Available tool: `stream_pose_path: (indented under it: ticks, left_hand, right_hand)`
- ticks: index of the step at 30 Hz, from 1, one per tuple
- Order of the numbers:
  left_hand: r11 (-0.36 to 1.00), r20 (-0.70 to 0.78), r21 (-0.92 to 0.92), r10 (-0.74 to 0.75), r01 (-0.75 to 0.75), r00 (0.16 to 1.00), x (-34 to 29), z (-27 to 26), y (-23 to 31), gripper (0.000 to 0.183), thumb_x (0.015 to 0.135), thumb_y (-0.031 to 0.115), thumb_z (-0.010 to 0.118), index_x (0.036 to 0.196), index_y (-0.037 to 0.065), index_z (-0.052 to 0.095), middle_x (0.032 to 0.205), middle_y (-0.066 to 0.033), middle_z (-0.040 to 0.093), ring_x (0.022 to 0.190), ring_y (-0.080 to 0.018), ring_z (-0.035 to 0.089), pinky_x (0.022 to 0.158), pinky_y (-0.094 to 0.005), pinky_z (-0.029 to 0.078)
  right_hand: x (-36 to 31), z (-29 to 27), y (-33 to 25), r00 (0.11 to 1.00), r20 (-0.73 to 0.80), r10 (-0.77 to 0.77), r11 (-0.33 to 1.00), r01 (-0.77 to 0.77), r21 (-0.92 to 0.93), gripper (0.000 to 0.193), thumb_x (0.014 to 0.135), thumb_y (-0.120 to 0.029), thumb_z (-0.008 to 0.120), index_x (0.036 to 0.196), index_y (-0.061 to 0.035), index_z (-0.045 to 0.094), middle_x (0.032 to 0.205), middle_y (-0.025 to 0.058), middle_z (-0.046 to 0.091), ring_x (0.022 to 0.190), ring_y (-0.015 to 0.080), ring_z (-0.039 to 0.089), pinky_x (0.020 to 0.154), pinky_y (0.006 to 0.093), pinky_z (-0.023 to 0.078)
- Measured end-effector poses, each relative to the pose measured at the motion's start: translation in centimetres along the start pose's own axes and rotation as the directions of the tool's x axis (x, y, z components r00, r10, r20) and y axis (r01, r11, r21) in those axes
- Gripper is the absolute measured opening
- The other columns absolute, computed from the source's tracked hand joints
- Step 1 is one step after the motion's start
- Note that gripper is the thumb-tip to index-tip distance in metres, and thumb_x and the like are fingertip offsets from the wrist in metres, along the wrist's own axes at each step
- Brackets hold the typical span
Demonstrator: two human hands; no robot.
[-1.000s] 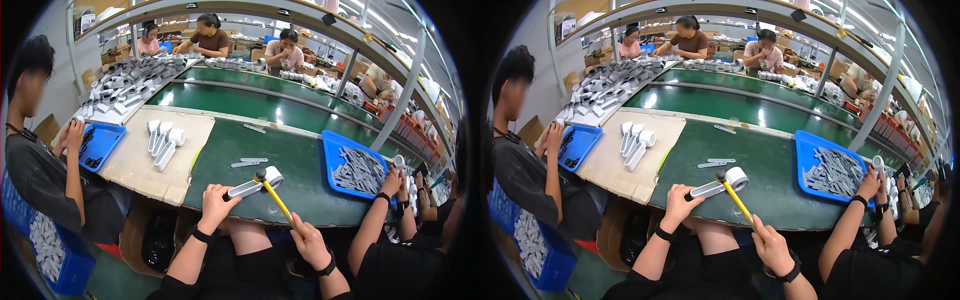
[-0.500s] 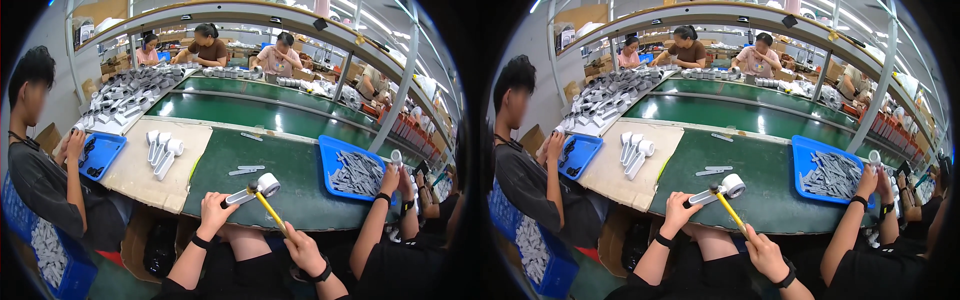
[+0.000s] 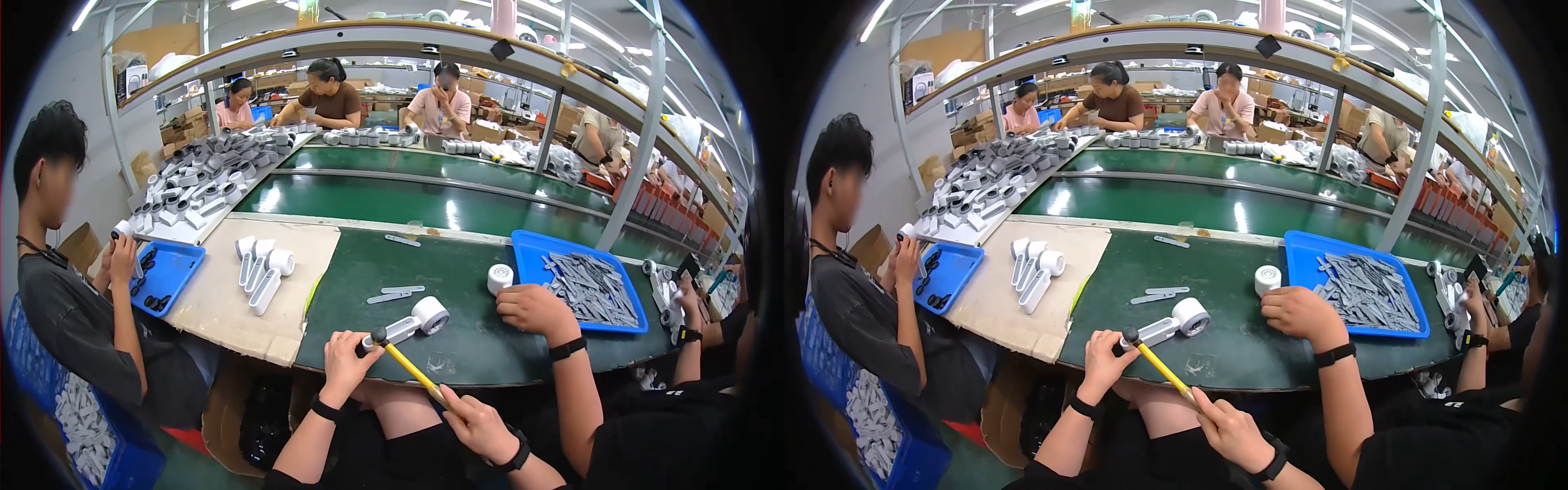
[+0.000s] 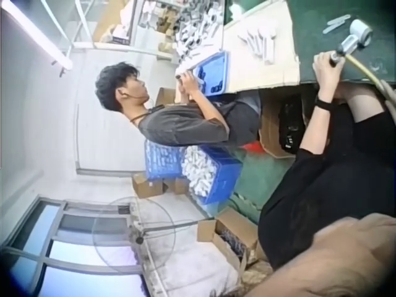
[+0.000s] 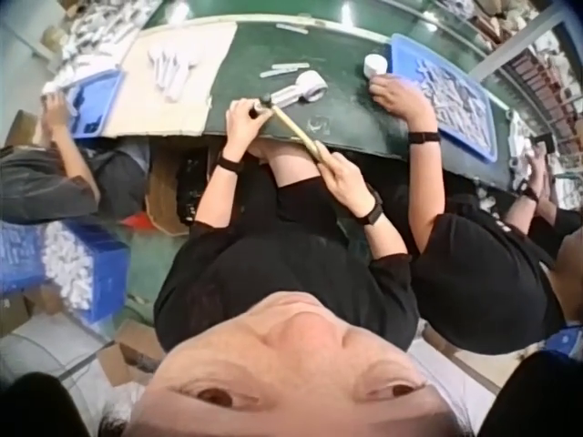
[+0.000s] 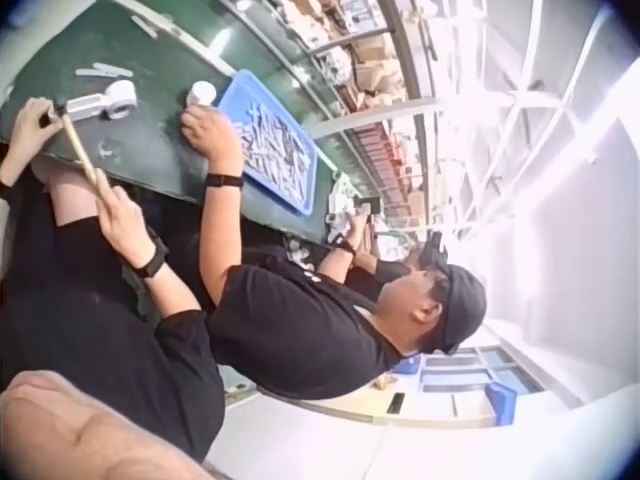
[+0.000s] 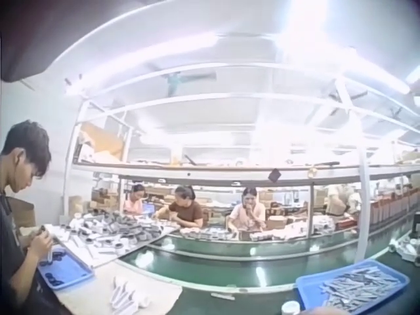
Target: The person picks up a white plastic component, places a grey metal strip into its slot, and uses a yellow mallet to tap the strip into place. They then set the assembled unit down and pick up another white plastic component to repeat the process.
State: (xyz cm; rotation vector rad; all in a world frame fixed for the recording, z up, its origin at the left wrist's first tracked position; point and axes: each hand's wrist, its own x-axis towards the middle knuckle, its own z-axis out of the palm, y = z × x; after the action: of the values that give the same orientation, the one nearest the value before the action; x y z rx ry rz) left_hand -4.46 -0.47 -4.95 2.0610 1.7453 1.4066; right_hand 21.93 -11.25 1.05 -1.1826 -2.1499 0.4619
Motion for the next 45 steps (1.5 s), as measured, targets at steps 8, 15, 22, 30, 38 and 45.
stream_pose_path:
  ticks: [8, 15, 22, 30, 38, 45]
  left_hand:
    - [0.960, 0.187, 0.281, -0.047, -0.007, 0.981, 1.6, -0.6, 1.2, 0.034, 0.070, 0.026, 0.080, 0.097, 0.009, 0.068, 0.090, -0.0072, 0.066, 0.092, -0.0290, 0.060, 0.081, -0.0441, 0.045]
    - [0.983, 0.231, -0.047, 0.183, -0.177, 0.956, 3.7, 1.3, 3.4, 0.040, 0.082, 0.011, 0.068, 0.122, 0.008, 0.061, 0.091, -0.0161, 0.064, 0.092, -0.0346, 0.062, 0.082, -0.0449, 0.050]
    - [0.968, 0.083, 0.005, 0.250, -0.251, 0.965, 3.6, -3.2, 0.1, 0.040, 0.084, 0.000, 0.059, 0.124, 0.005, 0.062, 0.086, -0.0184, 0.062, 0.087, -0.0373, 0.060, 0.081, -0.0452, 0.048]
    - [0.897, -0.196, 0.419, -0.059, 0.138, 0.979, 6.2, -8.6, -13.5, 0.034, 0.083, -0.002, 0.052, 0.115, -0.002, 0.063, 0.094, -0.0252, 0.062, 0.088, -0.0421, 0.060, 0.079, -0.0496, 0.048]
    - [0.895, 0.144, 0.326, 0.272, -0.305, 0.951, 10.0, 2.0, 0.5, 0.042, 0.073, 0.008, 0.069, 0.114, 0.004, 0.064, 0.114, -0.0253, 0.061, 0.114, -0.0416, 0.054, 0.098, -0.0495, 0.044]
    - [0.875, 0.532, -0.198, 0.475, -0.442, 0.701, 4.8, 16.9, 15.4, 0.048, 0.080, 0.031, 0.075, 0.123, 0.013, 0.063, 0.144, -0.0184, 0.042, 0.126, -0.0397, 0.043, 0.093, -0.0491, 0.051]
  right_hand:
    - [-0.7, -1.2, 1.9, 0.988, -0.089, 0.127, 0.991, -0.130, -0.025, 0.054, 0.085, -0.002, 0.067, 0.136, 0.0008, 0.051, 0.081, 0.0162, 0.061, 0.071, 0.0261, 0.062, 0.066, 0.0335, 0.048]
    - [-2.7, -0.8, 3.1, 0.931, -0.134, 0.339, 0.871, -0.257, 0.418, 0.053, 0.087, 0.001, 0.063, 0.139, 0.0021, 0.049, 0.075, 0.0044, 0.061, 0.056, 0.0083, 0.054, 0.053, 0.0233, 0.044]
    - [-5.8, 0.8, 3.8, 0.912, -0.258, 0.318, 0.835, -0.140, 0.533, 0.052, 0.092, -0.001, 0.063, 0.142, -0.0011, 0.048, 0.071, -0.0039, 0.052, 0.058, 0.0034, 0.044, 0.052, 0.0199, 0.038]
    - [-7.5, -0.2, 3.4, 0.822, -0.265, 0.504, 0.727, -0.238, 0.644, 0.053, 0.092, 0.000, 0.061, 0.143, -0.0012, 0.047, 0.072, -0.0020, 0.056, 0.055, 0.0035, 0.047, 0.049, 0.0197, 0.038]
    - [-9.6, 0.3, 5.2, 0.831, -0.283, 0.478, 0.765, -0.236, 0.599, 0.058, 0.089, 0.004, 0.062, 0.144, -0.0015, 0.045, 0.073, 0.0010, 0.060, 0.055, 0.0042, 0.052, 0.050, 0.0196, 0.043]
    - [-10.7, -0.9, 3.9, 0.762, -0.341, 0.550, 0.699, -0.198, 0.687, 0.058, 0.090, 0.005, 0.060, 0.145, 0.0007, 0.042, 0.076, 0.0030, 0.061, 0.056, 0.0057, 0.054, 0.051, 0.0200, 0.044]
